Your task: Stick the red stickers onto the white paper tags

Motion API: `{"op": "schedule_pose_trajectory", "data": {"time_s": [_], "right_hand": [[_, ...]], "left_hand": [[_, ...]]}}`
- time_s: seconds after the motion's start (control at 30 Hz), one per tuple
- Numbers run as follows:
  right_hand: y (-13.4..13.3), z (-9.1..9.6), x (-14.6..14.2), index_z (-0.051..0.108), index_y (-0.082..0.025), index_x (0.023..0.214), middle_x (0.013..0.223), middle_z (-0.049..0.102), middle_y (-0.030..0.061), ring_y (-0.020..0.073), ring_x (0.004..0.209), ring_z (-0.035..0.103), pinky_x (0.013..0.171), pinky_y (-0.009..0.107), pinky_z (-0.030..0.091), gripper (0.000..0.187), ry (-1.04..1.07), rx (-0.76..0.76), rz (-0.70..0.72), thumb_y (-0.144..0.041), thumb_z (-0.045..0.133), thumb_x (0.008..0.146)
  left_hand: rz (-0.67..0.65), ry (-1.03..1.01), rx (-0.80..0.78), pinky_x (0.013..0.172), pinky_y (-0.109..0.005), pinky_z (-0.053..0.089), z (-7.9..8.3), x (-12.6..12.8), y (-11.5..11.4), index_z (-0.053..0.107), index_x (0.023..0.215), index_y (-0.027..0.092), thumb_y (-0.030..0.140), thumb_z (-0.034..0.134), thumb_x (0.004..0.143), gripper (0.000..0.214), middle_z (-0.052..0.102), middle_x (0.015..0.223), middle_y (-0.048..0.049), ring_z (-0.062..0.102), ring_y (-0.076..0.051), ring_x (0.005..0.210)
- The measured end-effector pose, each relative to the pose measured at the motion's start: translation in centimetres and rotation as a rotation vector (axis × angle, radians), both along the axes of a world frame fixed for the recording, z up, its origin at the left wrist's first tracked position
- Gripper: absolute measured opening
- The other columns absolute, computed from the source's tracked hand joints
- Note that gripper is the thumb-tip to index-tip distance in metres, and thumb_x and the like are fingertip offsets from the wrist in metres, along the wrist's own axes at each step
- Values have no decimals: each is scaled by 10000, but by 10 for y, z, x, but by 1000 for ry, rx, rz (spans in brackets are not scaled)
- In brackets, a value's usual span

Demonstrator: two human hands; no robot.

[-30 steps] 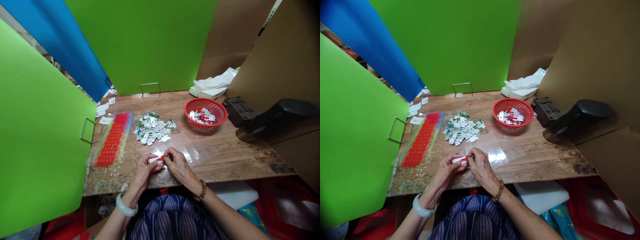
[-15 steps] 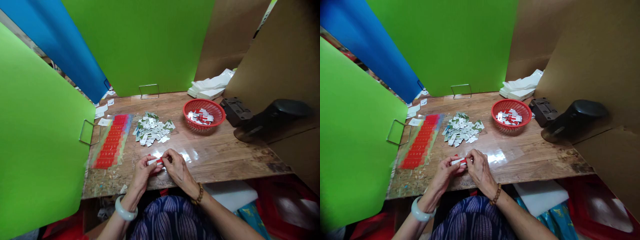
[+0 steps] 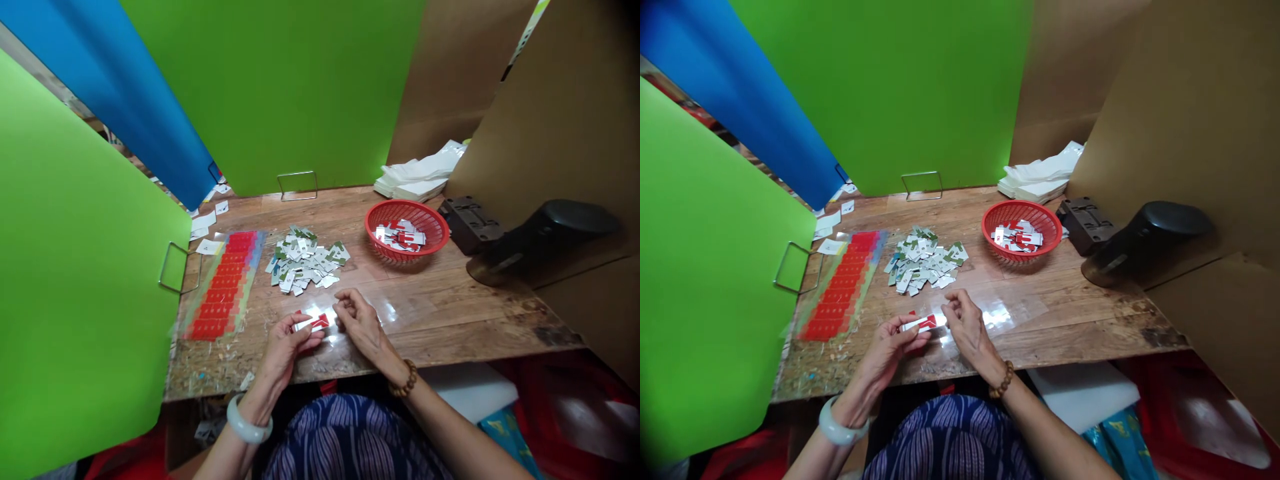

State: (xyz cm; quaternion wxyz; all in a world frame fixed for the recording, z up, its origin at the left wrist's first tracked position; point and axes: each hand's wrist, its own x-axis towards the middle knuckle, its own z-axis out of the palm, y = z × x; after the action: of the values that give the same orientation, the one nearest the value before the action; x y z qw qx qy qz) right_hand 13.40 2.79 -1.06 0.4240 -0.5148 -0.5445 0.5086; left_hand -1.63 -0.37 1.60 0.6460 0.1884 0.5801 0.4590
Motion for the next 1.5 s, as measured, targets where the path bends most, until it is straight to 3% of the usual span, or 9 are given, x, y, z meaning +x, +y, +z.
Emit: {"op": "schedule_pose_trajectory", "data": {"time_s": [0.1,0.2,0.4,0.6,0.83,1.07,1.2,1.3,1.5], "right_hand": [[-1,4,3,539,-170,822,580,521,-31,97,486,498,481,214,400,260,109,-119,198,-398,416,845],[-3,7,1,543,-158,887,555,521,-42,89,475,496,473,203,386,280,185,-180,312,-420,471,822],[-5,6,-3,510,-163,986,589,526,-49,92,507,515,512,216,408,326,276,-211,277,-401,554,768],[-9,6,-10,583,-160,908,703,583,-4,111,600,541,570,234,437,220,141,-85,102,-303,582,741],[-10,10,-12,616,-162,849,685,600,0,124,624,547,594,236,448,140,-8,24,89,-247,571,747],[-16,3,-14,625,-191,976,879,624,67,173,793,582,705,285,459,217,-225,383,66,-156,472,826],[-20,-3,-19,630,-194,988,875,629,88,191,798,577,710,313,459,255,-270,491,54,-136,419,855],[-20,-3,-20,632,-194,931,856,628,76,184,794,573,712,308,454,222,-220,455,40,-140,433,851],[-7,-2,-15,576,-190,824,754,592,7,137,687,563,632,247,456,54,33,155,108,-205,578,772]], "left_hand": [[-5,-2,7,588,-201,547,2,1,0,549,876,81,5,605,698,201,698,676,-95,673,-139,580],[-13,-2,19,575,-192,542,1,-1,0,548,876,82,27,615,704,193,698,672,-97,668,-131,571],[-12,42,81,554,-176,534,-2,-6,-2,543,928,86,107,654,700,255,702,662,-99,665,-129,551],[16,33,92,579,-192,542,0,-2,-4,539,907,92,117,670,679,265,707,707,-100,672,-137,575],[-15,19,96,584,-204,544,-4,3,-4,535,880,113,192,709,656,294,702,714,-82,674,-142,600],[45,46,100,539,-189,530,-11,11,-6,571,832,103,243,761,579,347,677,636,-39,647,-119,538],[105,34,138,551,-201,533,-11,16,-7,567,809,113,240,752,586,317,669,649,-23,642,-115,533],[116,33,137,558,-213,534,-11,17,-8,564,805,115,242,749,588,312,668,654,-27,642,-119,532],[79,86,167,582,-223,534,-8,15,-11,564,830,101,271,716,639,298,674,661,-49,657,-135,576]]}}
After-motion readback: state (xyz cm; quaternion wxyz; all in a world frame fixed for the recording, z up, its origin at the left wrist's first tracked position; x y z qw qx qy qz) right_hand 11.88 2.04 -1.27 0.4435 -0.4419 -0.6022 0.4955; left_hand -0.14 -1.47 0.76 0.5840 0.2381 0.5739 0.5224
